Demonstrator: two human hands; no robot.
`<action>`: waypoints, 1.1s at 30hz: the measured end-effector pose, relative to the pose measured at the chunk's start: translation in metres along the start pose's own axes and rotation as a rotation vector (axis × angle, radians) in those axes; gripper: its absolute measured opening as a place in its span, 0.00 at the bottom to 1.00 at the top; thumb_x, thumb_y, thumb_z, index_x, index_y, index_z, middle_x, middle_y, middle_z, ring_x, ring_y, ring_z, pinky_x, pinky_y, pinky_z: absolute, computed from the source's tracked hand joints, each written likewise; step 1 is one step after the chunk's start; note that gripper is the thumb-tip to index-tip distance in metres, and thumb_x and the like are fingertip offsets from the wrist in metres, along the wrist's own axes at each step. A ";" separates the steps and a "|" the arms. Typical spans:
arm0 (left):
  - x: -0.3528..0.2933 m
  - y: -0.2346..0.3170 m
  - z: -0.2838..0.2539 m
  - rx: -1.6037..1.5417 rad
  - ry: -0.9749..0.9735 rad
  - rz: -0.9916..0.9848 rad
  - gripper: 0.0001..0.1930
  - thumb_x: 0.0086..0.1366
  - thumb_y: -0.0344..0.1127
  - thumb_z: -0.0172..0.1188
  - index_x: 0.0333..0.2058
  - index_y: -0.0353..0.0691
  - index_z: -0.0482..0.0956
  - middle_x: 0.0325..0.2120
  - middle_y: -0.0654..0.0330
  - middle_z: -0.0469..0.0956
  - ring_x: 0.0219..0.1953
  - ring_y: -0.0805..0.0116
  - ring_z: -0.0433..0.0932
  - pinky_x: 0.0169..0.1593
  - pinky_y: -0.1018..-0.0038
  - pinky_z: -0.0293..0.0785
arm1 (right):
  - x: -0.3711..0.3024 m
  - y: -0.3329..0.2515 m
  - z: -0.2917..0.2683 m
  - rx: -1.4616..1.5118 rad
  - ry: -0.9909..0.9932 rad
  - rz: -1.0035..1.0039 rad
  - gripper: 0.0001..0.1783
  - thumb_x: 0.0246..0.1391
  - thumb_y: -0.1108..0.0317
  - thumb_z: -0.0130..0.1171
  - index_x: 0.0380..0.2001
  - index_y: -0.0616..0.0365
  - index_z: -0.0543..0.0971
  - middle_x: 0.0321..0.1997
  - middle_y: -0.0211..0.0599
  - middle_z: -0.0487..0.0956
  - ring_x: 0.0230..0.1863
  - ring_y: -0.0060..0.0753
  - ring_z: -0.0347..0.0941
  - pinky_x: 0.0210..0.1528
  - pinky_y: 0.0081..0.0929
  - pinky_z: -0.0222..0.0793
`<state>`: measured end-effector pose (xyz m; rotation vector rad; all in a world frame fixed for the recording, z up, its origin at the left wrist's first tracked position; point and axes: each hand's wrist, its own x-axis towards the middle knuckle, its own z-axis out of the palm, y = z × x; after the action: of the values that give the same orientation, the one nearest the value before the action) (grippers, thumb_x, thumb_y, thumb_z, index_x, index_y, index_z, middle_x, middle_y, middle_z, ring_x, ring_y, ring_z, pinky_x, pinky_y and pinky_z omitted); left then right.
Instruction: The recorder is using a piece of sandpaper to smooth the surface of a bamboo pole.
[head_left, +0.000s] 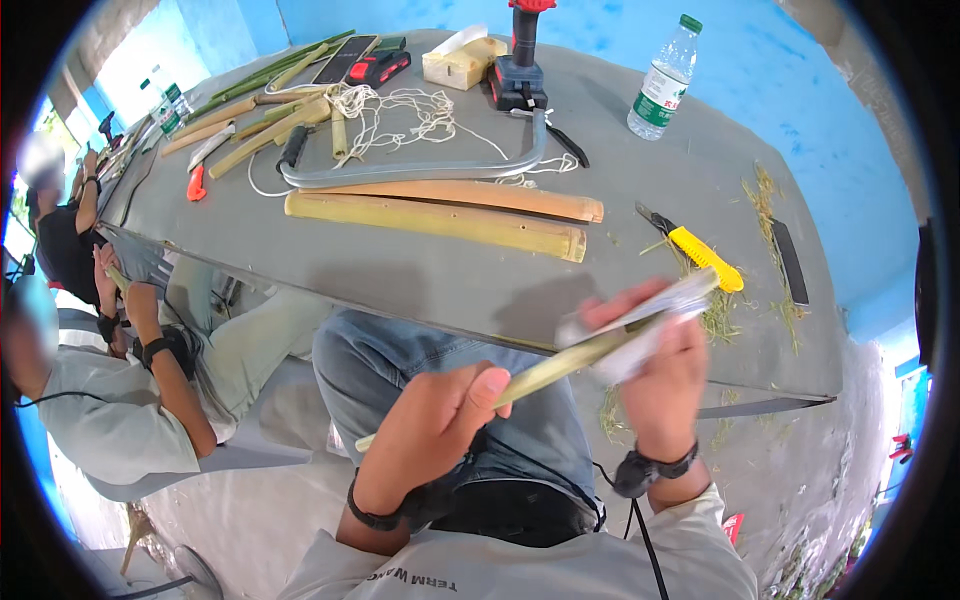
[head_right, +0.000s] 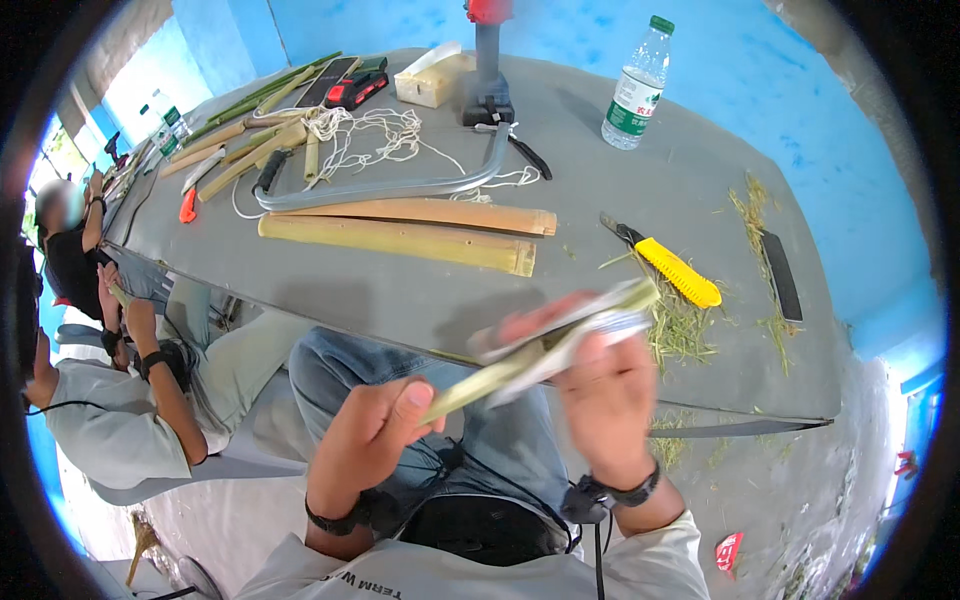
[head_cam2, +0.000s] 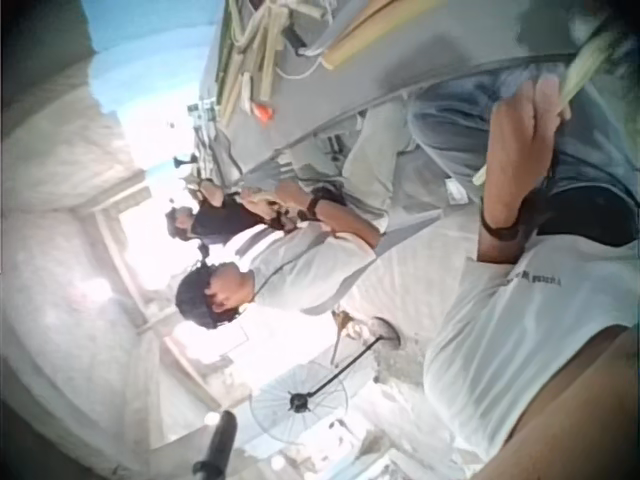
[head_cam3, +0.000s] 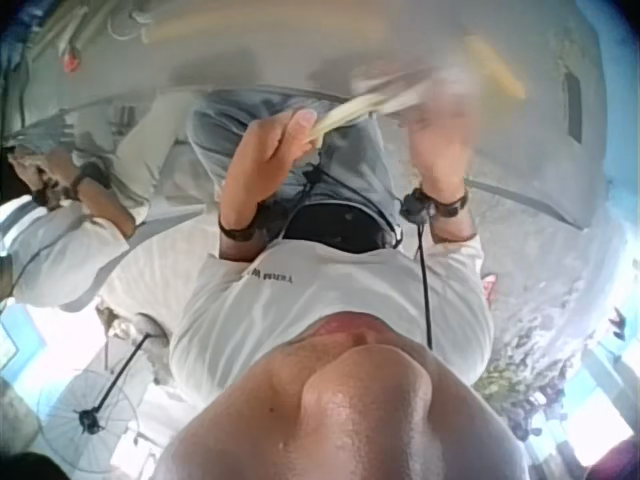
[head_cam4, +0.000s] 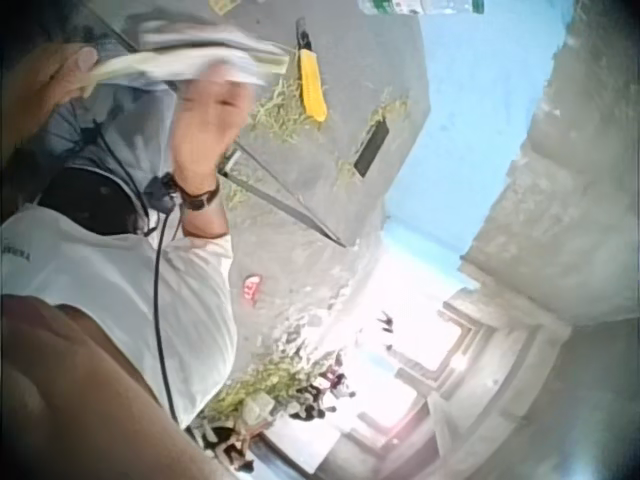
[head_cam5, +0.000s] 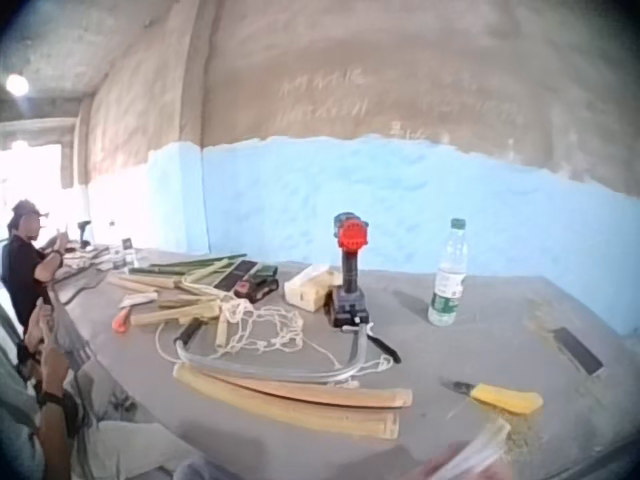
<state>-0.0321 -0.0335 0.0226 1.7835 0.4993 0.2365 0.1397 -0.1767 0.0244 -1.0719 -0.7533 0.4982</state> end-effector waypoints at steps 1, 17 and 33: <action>-0.002 0.003 0.004 0.003 -0.008 0.045 0.25 0.75 0.50 0.43 0.28 0.34 0.76 0.17 0.59 0.69 0.20 0.68 0.65 0.28 0.74 0.63 | 0.003 -0.006 -0.011 -0.149 0.157 -0.097 0.22 0.70 0.55 0.41 0.50 0.66 0.66 0.43 0.51 0.79 0.50 0.46 0.76 0.53 0.42 0.74; -0.002 0.003 0.003 -0.018 -0.056 0.013 0.25 0.74 0.51 0.44 0.28 0.35 0.77 0.17 0.57 0.70 0.20 0.67 0.67 0.29 0.72 0.65 | 0.009 -0.016 -0.035 0.395 0.247 -0.157 0.18 0.68 0.59 0.48 0.50 0.63 0.67 0.46 0.50 0.77 0.48 0.43 0.77 0.50 0.35 0.74; 0.000 0.014 0.000 -0.100 -0.142 0.035 0.24 0.74 0.49 0.45 0.30 0.34 0.77 0.17 0.59 0.69 0.21 0.70 0.66 0.29 0.74 0.63 | -0.003 -0.023 -0.036 -0.098 0.321 -0.176 0.20 0.68 0.62 0.47 0.56 0.66 0.64 0.52 0.49 0.75 0.54 0.44 0.73 0.58 0.41 0.70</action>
<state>-0.0290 -0.0361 0.0356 1.6982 0.3495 0.1552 0.1654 -0.2096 0.0351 -1.1312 -0.5845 0.1346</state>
